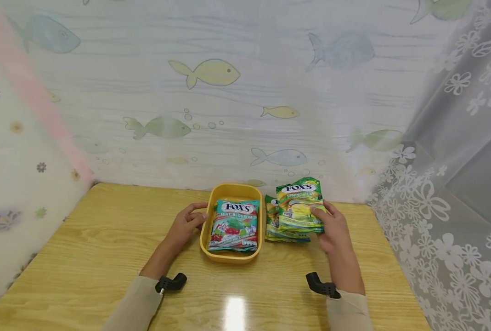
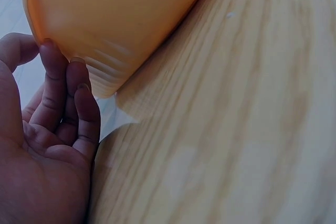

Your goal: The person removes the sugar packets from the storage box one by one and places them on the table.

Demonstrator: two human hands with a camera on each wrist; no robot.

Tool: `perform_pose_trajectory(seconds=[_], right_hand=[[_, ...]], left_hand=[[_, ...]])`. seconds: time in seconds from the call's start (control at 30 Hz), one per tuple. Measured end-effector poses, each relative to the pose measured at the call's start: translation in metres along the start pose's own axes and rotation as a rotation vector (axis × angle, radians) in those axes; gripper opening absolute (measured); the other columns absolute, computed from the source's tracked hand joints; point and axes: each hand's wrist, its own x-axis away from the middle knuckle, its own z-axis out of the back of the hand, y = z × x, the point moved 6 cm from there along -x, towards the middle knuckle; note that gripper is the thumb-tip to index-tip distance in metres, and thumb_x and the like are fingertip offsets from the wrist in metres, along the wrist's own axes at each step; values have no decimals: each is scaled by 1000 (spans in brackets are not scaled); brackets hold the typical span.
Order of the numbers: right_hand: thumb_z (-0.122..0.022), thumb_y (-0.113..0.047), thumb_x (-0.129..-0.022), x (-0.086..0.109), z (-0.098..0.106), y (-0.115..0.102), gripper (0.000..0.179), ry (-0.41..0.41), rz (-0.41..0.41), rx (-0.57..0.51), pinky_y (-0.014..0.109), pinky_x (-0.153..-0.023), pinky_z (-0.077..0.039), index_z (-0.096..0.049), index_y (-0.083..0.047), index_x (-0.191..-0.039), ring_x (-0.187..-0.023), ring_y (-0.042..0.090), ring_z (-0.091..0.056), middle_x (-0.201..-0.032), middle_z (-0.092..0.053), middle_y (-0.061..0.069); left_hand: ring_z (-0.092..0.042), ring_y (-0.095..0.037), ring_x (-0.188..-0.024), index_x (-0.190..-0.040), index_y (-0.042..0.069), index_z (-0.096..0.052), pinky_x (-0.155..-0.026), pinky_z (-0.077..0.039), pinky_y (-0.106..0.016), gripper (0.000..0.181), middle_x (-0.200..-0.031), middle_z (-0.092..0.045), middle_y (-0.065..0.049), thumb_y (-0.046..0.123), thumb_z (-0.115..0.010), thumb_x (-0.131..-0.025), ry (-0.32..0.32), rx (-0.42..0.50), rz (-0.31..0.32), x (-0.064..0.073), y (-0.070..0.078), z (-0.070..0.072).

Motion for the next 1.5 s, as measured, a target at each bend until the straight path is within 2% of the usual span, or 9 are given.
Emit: perform_pose_trajectory(seconds=[0.23,0.7,0.87,1.03,1.23,1.33,1.5], right_hand=[[-57,-19,-111,0,12,-1,81,11,-24,-53,22,-93,-55,-6,-19,-173,-106,-1,-66,-136,-47,-8],[-59,-16,-109,0,31,-6,81,51,-35,-158,21,-94,-55,-8,-20,-172,-105,0,-67,-133,-49,-8],[-61,-13,-108,-1,39,-6,87,63,-30,-208,22,-92,-56,-3,-20,-172,-102,1,-69,-126,-53,-8],[-62,-11,-107,-2,47,-5,91,73,-43,-257,22,-91,-56,1,-21,-172,-100,2,-70,-127,-53,-8],[-59,-10,-108,-6,57,-3,89,108,-79,-263,21,-91,-56,1,-25,-172,-98,1,-68,-132,-51,-9],[-57,-8,-108,-8,61,-2,87,143,-108,-267,21,-91,-55,0,-30,-171,-97,0,-67,-139,-43,-9],[-54,-10,-110,-8,69,-1,84,166,-116,-260,20,-89,-55,-1,-30,-172,-98,-2,-65,-139,-43,-10]], left_hand=[[-65,-19,-83,-146,13,-60,-84,-52,-30,41,-99,-76,-21,24,-67,-107,8,2,6,0,-2,0],[-66,-19,-82,-145,12,-60,-81,-53,-30,41,-100,-76,-20,24,-68,-106,6,11,5,-1,-1,0],[-66,-19,-82,-145,12,-60,-81,-53,-30,41,-99,-76,-20,23,-68,-106,7,4,3,-1,-1,0],[-67,-20,-84,-145,12,-60,-82,-53,-30,40,-101,-76,-20,23,-67,-107,8,4,8,0,-2,1],[-68,-21,-86,-146,12,-59,-85,-53,-31,41,-102,-76,-20,23,-67,-107,6,-1,4,1,-1,0],[-68,-20,-85,-146,12,-59,-84,-53,-31,41,-101,-76,-20,23,-67,-107,7,-4,-2,0,-1,0],[-68,-20,-85,-145,12,-59,-84,-54,-30,41,-99,-76,-19,23,-67,-107,9,-3,0,-1,-2,0]])
